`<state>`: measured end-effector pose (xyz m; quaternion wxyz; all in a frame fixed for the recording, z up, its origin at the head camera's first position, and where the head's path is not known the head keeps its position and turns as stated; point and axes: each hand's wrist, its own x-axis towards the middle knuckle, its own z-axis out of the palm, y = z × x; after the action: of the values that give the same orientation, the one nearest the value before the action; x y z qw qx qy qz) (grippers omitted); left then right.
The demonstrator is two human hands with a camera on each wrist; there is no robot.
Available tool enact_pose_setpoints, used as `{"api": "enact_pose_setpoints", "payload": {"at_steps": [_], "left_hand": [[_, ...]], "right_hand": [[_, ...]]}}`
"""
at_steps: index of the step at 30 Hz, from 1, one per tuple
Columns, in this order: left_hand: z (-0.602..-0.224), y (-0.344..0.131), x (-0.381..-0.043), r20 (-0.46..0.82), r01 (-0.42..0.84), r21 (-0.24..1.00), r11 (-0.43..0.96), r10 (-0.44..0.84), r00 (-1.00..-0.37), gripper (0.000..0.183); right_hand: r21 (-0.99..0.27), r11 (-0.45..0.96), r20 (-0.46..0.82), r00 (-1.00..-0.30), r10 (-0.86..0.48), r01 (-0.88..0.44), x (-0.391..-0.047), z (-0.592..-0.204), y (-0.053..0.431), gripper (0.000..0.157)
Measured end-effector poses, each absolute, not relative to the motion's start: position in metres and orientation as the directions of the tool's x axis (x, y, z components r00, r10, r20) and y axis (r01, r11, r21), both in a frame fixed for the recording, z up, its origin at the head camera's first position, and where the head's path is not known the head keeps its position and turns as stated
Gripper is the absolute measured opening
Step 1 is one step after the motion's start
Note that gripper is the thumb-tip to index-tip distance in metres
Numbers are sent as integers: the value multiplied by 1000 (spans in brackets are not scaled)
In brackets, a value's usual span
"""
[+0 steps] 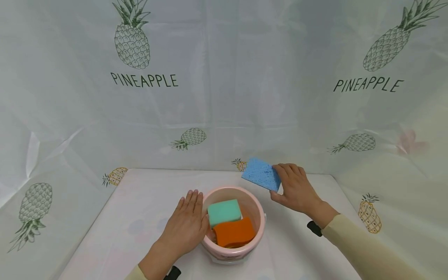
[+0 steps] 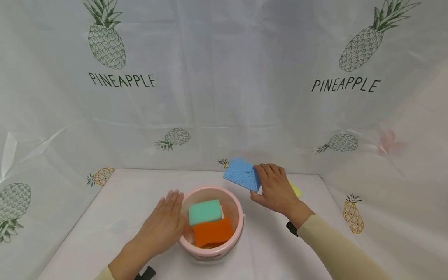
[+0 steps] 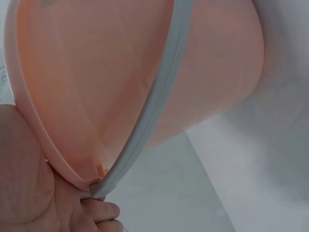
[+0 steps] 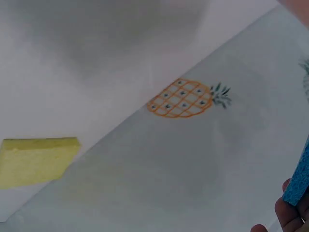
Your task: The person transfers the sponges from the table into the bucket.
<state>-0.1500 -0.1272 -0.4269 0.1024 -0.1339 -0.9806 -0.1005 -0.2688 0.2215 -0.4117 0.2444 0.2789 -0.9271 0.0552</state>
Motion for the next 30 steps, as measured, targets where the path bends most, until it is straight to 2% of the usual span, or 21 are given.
{"api": "enact_pose_setpoints", "payload": {"at_steps": [11, 22, 30], "left_hand": [[-428, -127, -149, 221, 282, 184, 942, 240, -945, 62], [-428, -126, -150, 207, 277, 177, 944, 240, -949, 62], [-430, -127, -149, 211, 279, 194, 940, 238, -948, 61]], "right_hand": [[-25, 733, 318, -701, -639, -680, -235, -390, 170, 68], [-104, 656, 134, -664, -736, -748, -226, -396, 154, 63], [-118, 623, 63, -632, -772, -773, -224, -402, 145, 62]]}}
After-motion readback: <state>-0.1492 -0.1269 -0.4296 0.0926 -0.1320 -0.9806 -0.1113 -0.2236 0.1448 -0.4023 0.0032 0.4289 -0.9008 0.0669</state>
